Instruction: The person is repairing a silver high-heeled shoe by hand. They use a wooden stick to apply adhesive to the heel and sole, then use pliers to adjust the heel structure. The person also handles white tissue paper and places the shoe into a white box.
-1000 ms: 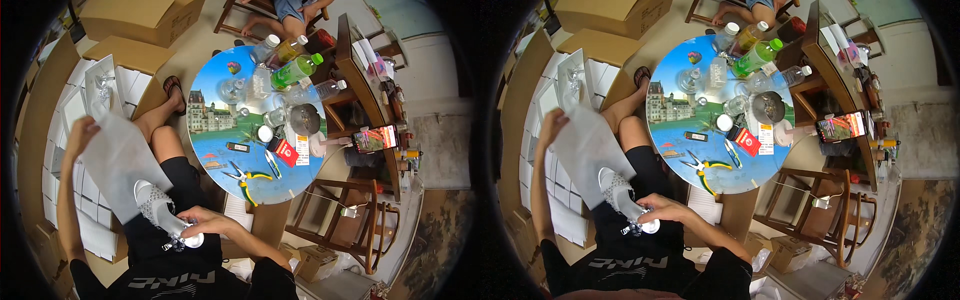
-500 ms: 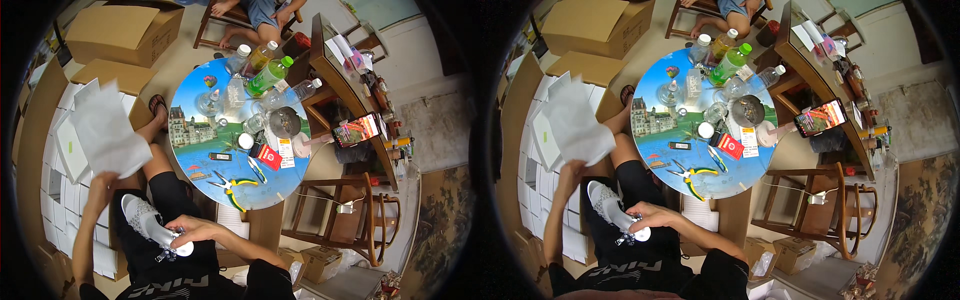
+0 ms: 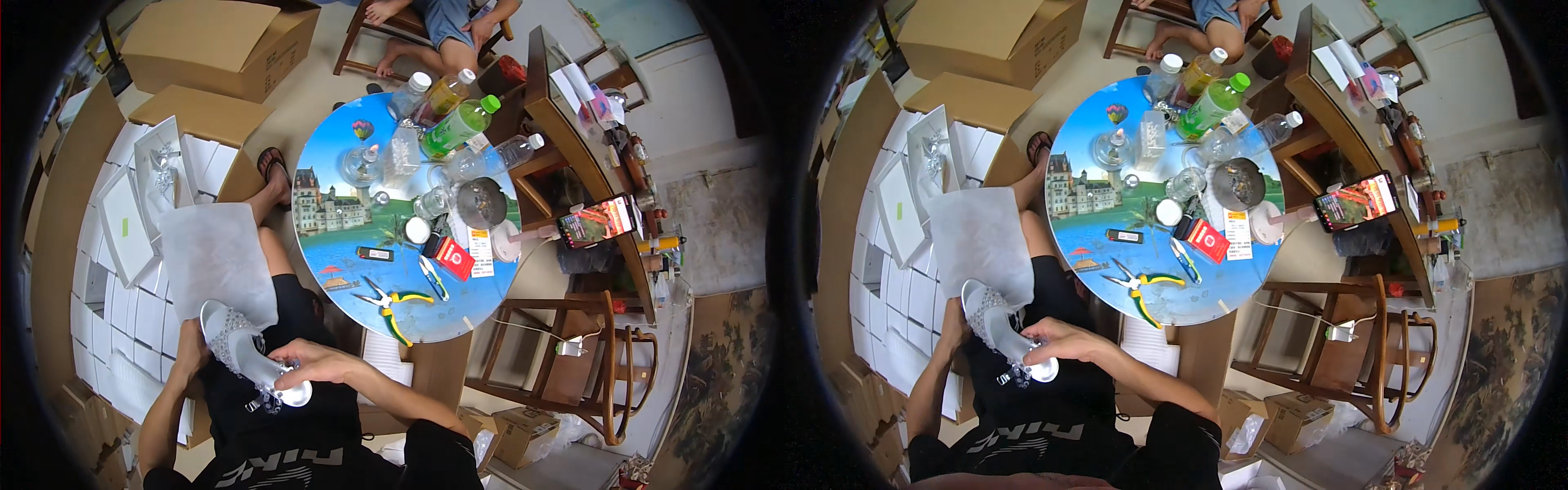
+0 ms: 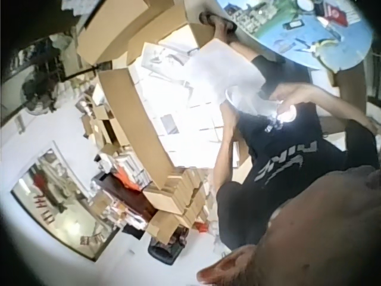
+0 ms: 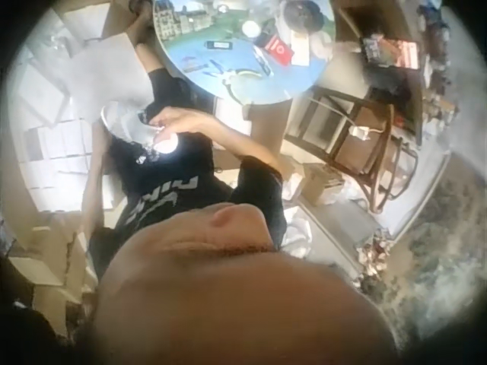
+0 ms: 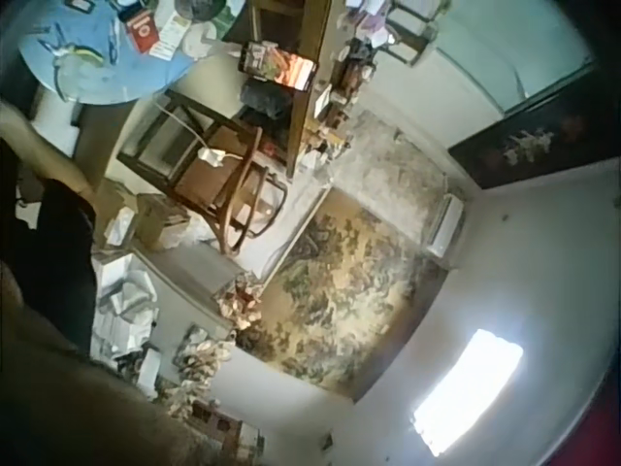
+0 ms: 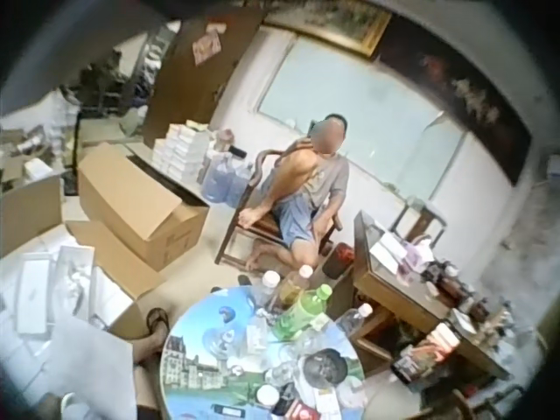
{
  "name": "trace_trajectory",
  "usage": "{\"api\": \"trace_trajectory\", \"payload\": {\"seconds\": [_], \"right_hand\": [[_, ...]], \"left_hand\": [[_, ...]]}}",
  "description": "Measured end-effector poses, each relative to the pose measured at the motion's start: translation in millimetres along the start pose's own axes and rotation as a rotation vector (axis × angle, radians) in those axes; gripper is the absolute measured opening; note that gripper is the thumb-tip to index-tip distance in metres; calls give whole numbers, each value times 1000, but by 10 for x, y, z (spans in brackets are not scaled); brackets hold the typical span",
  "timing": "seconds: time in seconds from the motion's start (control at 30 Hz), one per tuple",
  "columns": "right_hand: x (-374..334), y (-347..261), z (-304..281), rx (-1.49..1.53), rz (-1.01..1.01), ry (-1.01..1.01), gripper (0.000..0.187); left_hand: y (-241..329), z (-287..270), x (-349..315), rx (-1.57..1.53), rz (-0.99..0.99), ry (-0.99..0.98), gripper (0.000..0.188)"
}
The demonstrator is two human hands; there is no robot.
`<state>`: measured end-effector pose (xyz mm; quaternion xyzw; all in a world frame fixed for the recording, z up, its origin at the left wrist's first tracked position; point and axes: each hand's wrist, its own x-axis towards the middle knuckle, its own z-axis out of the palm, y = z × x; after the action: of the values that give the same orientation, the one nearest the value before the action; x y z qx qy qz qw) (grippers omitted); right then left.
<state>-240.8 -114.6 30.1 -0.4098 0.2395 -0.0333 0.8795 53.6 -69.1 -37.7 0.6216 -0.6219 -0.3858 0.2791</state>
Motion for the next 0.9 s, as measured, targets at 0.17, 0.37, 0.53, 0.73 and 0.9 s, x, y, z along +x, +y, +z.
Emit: {"api": "trace_trajectory", "payload": {"seconds": [0.17,0.37,0.53,0.73,0.9], "right_hand": [[56,432,-57,211,106,141,42],[21,463,-3,531,206,235,32],[6,478,3,379,161,271,35],[-20,87,73,-306,121,183,42],[6,-194,190,-539,-6,96,43]], "left_hand": [[40,-104,12,-246,-257,-145,19],[81,-211,-11,33,-232,237,19],[242,-37,-307,403,-13,95,18],[28,-12,-373,592,53,415,25],[290,-248,-204,691,323,275,27]]}}
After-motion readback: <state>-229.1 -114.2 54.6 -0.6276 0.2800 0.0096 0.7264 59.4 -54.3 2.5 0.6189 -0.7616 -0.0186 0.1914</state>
